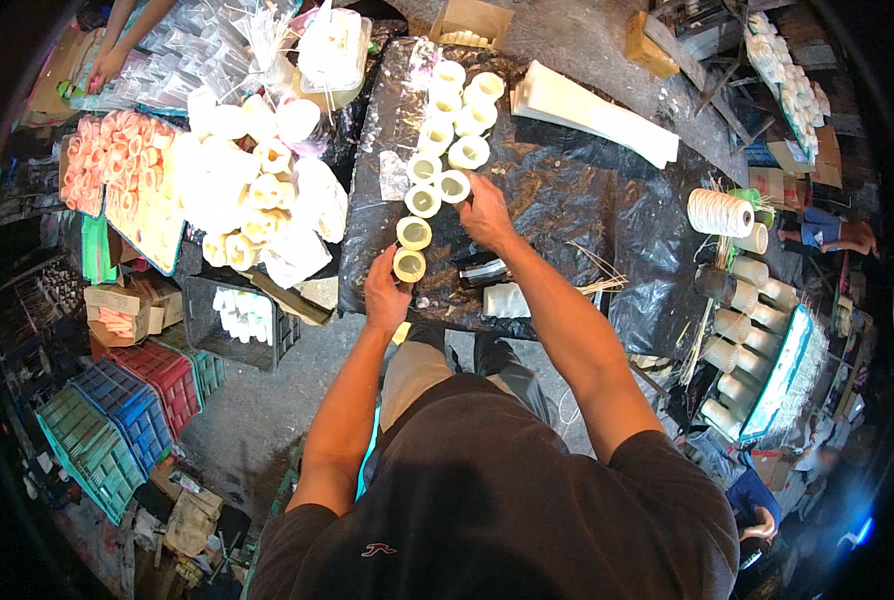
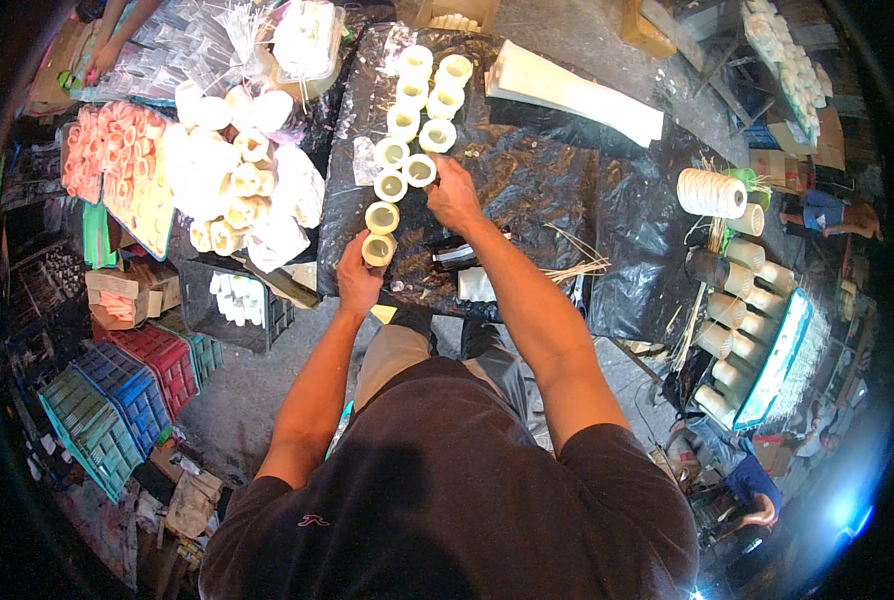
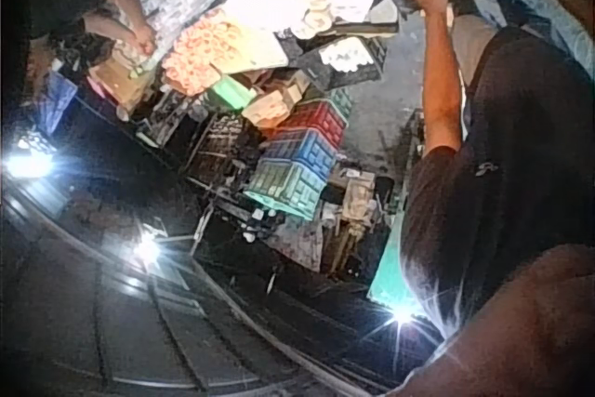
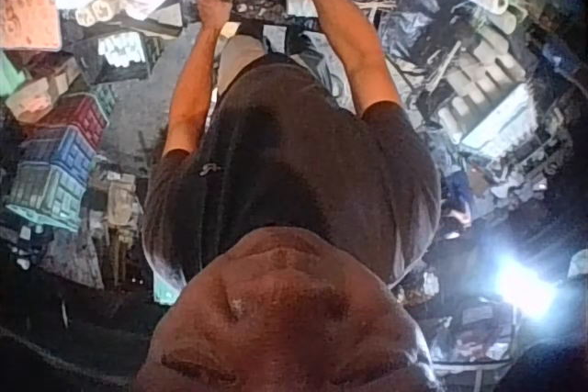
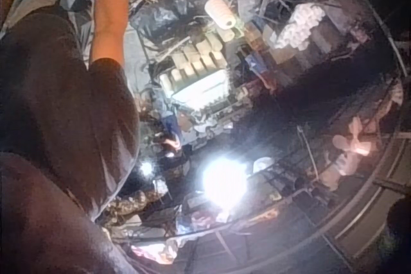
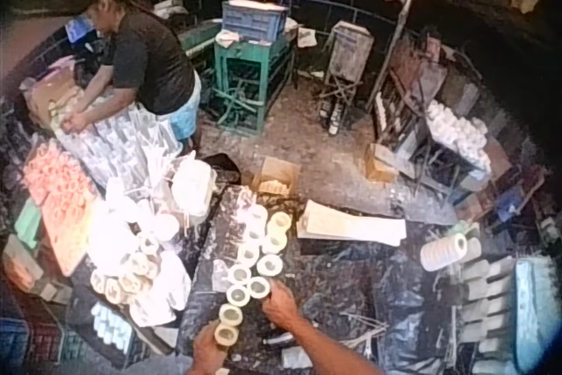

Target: The person inserts wooden sticks into white cylindrical objects and ties them with string, then places the finished units into a tray. The person repeats this process for several cylinders, organizing the completed items in a nearby container.

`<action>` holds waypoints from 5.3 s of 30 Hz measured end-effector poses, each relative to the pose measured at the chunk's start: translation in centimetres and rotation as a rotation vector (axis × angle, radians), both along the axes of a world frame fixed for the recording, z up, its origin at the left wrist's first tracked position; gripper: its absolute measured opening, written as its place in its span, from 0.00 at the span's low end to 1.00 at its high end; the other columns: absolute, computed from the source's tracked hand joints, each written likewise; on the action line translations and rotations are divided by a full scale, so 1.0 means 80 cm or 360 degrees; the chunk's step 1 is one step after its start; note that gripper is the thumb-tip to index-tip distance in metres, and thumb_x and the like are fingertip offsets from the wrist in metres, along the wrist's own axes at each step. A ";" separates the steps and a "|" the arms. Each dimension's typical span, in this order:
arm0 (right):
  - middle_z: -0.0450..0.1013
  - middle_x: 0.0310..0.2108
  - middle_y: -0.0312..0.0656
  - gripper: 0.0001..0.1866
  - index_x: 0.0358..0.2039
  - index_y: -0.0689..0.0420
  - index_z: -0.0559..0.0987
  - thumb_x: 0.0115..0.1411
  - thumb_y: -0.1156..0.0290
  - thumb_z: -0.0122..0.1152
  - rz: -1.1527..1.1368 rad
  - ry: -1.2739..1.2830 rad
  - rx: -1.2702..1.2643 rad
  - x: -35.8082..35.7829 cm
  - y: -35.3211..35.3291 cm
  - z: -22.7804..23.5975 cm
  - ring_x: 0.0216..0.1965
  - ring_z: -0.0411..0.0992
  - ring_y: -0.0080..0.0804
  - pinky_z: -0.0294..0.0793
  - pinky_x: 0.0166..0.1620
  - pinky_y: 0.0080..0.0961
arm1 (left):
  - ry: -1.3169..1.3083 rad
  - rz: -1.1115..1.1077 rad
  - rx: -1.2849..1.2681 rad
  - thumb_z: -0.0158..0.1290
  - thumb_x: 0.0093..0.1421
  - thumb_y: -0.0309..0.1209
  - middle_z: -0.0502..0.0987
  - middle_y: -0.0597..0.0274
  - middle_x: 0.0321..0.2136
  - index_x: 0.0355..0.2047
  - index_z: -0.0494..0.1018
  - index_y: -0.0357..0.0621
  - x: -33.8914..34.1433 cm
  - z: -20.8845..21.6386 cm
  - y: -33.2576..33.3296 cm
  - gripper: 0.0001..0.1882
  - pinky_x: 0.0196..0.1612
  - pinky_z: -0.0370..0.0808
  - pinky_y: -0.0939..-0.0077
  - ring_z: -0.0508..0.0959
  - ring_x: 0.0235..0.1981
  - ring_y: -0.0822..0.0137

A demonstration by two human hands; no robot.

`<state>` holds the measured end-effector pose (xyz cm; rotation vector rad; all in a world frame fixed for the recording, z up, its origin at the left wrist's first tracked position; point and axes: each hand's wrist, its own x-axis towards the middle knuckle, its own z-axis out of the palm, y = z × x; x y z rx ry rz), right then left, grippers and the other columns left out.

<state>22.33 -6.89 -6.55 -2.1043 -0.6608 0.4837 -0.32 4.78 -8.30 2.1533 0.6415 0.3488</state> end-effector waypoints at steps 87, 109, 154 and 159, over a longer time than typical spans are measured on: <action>0.71 0.55 0.49 0.32 0.57 0.48 0.72 0.51 0.80 0.67 0.1067 -0.0888 -0.0414 0.284 0.057 0.034 0.56 0.72 0.53 0.75 0.56 0.42 | 0.0177 0.0035 -0.0113 0.65 0.50 0.17 0.76 0.47 0.49 0.62 0.67 0.36 -0.013 0.000 -0.001 0.37 0.40 0.81 0.66 0.81 0.40 0.55; 0.79 0.41 0.40 0.26 0.47 0.57 0.78 0.47 0.70 0.77 0.0050 0.0348 -0.0248 0.000 -0.136 0.120 0.43 0.77 0.31 0.75 0.51 0.31 | 0.0149 0.0117 -0.0030 0.74 0.46 0.32 0.77 0.48 0.51 0.59 0.71 0.41 -0.001 -0.003 -0.011 0.39 0.53 0.76 0.57 0.78 0.51 0.45; 0.81 0.48 0.49 0.29 0.57 0.59 0.73 0.54 0.73 0.72 0.0307 0.0173 0.0068 0.143 -0.001 -0.004 0.50 0.80 0.43 0.77 0.54 0.36 | 0.0274 0.0146 -0.0290 0.68 0.48 0.18 0.77 0.53 0.47 0.57 0.72 0.37 -0.009 0.012 -0.008 0.34 0.42 0.80 0.68 0.82 0.43 0.57; 0.81 0.47 0.46 0.25 0.55 0.58 0.74 0.57 0.77 0.70 0.0562 0.0263 0.0031 0.132 0.005 0.005 0.48 0.80 0.38 0.78 0.52 0.35 | 0.0169 0.0142 -0.0216 0.69 0.47 0.20 0.77 0.51 0.46 0.56 0.73 0.40 -0.003 0.008 -0.007 0.34 0.42 0.79 0.65 0.81 0.44 0.53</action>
